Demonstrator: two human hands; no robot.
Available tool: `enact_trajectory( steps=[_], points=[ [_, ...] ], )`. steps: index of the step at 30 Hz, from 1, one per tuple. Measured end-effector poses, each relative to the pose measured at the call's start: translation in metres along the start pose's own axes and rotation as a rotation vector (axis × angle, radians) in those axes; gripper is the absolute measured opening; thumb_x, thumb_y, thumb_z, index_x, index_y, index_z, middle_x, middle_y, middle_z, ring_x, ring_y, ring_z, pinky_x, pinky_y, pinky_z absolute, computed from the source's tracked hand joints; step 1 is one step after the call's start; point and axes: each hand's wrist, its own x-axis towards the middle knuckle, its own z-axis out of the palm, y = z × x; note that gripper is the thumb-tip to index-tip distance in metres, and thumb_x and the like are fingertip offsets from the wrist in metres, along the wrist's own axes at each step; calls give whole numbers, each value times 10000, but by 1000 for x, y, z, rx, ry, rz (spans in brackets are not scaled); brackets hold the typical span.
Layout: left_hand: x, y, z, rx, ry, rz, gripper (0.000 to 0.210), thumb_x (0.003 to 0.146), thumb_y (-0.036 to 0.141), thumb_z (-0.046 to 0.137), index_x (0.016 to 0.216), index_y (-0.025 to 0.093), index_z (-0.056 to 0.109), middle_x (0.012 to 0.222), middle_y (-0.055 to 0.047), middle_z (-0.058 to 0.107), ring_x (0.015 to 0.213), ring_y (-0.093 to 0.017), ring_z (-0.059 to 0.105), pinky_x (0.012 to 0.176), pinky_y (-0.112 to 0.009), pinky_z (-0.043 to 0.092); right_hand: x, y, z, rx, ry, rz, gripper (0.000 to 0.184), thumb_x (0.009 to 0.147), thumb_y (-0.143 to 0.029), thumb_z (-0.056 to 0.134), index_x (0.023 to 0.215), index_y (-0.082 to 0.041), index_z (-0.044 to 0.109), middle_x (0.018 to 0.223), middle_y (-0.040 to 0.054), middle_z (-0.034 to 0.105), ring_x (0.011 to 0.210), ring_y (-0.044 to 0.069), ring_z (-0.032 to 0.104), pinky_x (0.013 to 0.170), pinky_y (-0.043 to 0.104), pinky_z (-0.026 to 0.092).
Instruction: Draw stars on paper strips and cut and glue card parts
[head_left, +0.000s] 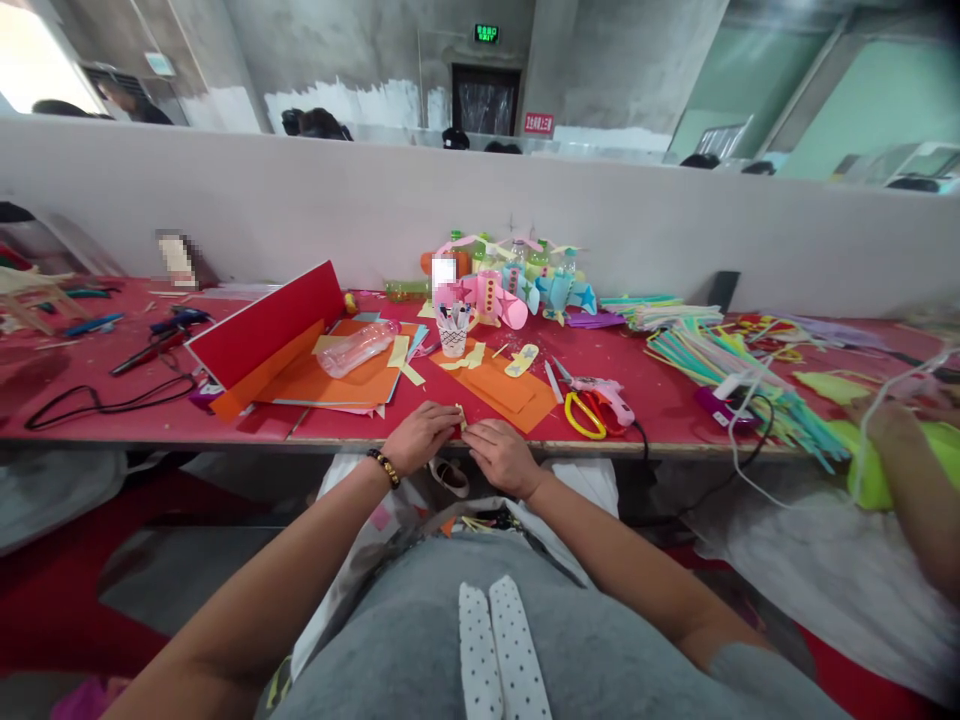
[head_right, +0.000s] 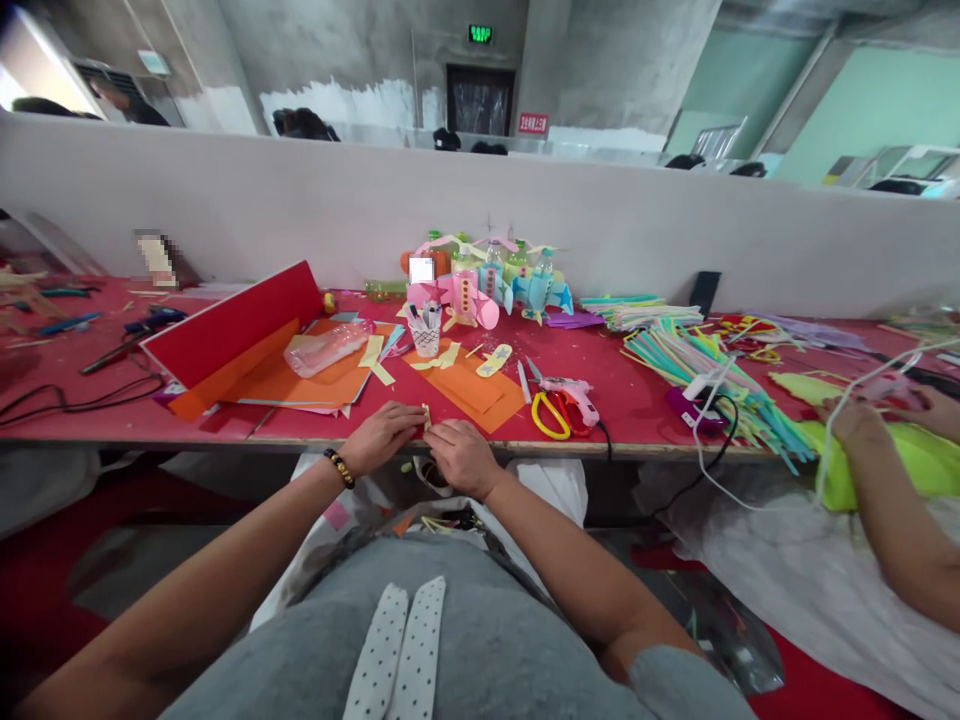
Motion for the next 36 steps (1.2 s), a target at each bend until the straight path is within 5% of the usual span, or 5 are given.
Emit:
enact_trajectory(
  steps=[10,18,21,25,36],
  points=[
    [2,5,5,29,67,-55,287,960,308,426,1073,218,674,1187,-55,648,1094,-205,555,967,-383,423,-1,-2,-8,74,21,-11,351,899,-210,506,1236,-160,594,1213,113,630,1138,229,527,1024,423,410],
    [12,17,14,2,172,-233,162,854,342,600,877,210,691,1059,-32,698,983,-219,578,893,-374,443,-51,60,-92,-151,529,329,269,886,-223,519,1120,-175,642,1100,113,672,1072,238,574,980,417,420],
    [11,16,15,0,176,-258,188,846,346,606,953,214,687,1064,-27,699,982,-220,574,893,-369,443,-76,96,-117,-363,447,558,283,861,-266,523,1075,-139,660,1063,135,684,1020,269,579,945,427,412],
    [10,16,15,21,169,-281,257,844,361,605,1041,209,668,1067,-35,699,981,-232,573,888,-371,443,-89,119,-123,-464,162,751,283,809,-285,554,985,-118,697,929,145,698,887,273,567,834,388,427],
    [10,14,14,38,154,-266,272,851,376,586,1047,203,660,1054,-44,698,967,-242,562,872,-378,445,-73,132,-131,-383,42,1031,330,751,-291,634,1031,-125,687,1041,189,665,1004,308,567,841,380,398]
  ],
)
